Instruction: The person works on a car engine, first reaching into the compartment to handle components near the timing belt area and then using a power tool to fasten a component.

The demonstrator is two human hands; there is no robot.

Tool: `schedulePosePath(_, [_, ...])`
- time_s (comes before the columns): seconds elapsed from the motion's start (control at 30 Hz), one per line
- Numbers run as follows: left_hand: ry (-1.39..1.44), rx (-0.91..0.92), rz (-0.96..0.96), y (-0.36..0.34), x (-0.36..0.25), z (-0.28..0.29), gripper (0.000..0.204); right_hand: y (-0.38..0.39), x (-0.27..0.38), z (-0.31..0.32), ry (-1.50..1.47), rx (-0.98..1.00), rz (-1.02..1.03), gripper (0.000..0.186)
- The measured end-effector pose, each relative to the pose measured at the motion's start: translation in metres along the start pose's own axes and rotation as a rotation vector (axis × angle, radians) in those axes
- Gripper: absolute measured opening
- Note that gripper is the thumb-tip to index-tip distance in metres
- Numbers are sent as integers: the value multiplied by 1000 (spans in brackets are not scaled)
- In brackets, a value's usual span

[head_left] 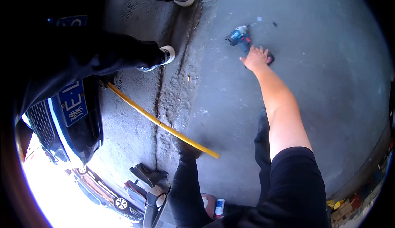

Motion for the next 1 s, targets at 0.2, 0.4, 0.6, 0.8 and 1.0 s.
schedulePosePath(0.2, [-18, 27, 66, 21, 2, -7, 38, -37, -18, -35, -73, -184, 101, 44])
schedulePosePath(0.4, [57, 52, 15, 38, 28, -40, 40, 108, -84, -1, -68, 458, -137, 38])
schedulePosePath(0.6, [117, 88, -60, 42, 69, -79, 42, 426, -269, -49, -253, 975, -348, 33])
schedulePosePath(0.8, [263, 90, -136, 24, 94, -109, 44, 536, -155, 58, -364, 642, -158, 41])
schedulePosePath(1.0, [589, 123, -282, -43, 91, -215, 44, 600, 20, 172, -233, 448, 106, 52])
Point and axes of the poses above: each hand's wrist, its own y-axis away from the middle knuckle, its own z-axis out of the back of the hand, x = y × z, the point moved 6 cm from there along -y, towards the middle knuckle, and after that the axes turned 11 degrees about x, right-handed, at the moved point
